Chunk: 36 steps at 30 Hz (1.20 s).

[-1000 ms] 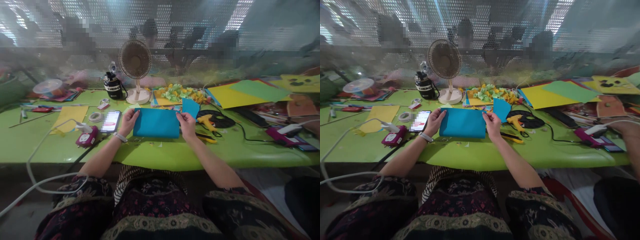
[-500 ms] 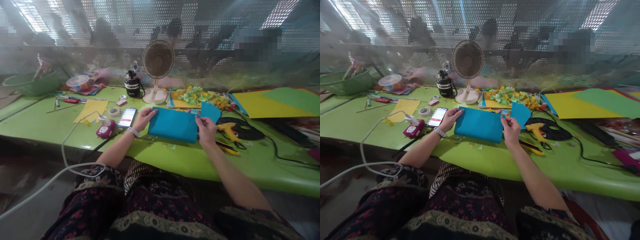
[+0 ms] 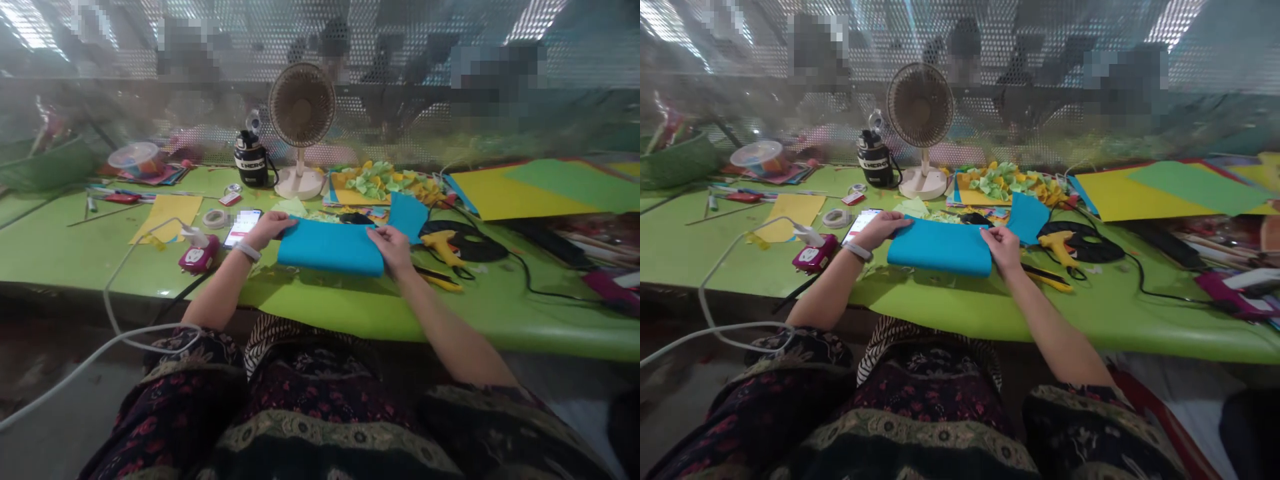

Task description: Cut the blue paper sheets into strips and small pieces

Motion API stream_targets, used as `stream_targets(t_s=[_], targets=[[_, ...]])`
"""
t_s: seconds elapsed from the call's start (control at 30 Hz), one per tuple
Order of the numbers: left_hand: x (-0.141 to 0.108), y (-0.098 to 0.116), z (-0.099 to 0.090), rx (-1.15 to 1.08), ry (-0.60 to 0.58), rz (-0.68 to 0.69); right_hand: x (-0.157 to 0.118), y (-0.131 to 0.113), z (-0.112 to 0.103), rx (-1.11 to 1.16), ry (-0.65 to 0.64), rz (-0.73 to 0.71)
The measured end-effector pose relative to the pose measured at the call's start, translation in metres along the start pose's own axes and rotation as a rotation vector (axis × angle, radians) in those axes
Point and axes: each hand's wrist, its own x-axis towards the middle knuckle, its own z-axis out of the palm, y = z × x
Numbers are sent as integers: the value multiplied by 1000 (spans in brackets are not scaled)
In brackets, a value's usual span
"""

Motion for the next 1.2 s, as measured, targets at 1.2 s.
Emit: stream_targets(t_s=[1.2], targets=[[12, -17, 0, 1201, 58, 181, 13, -1, 10, -862, -353, -145]])
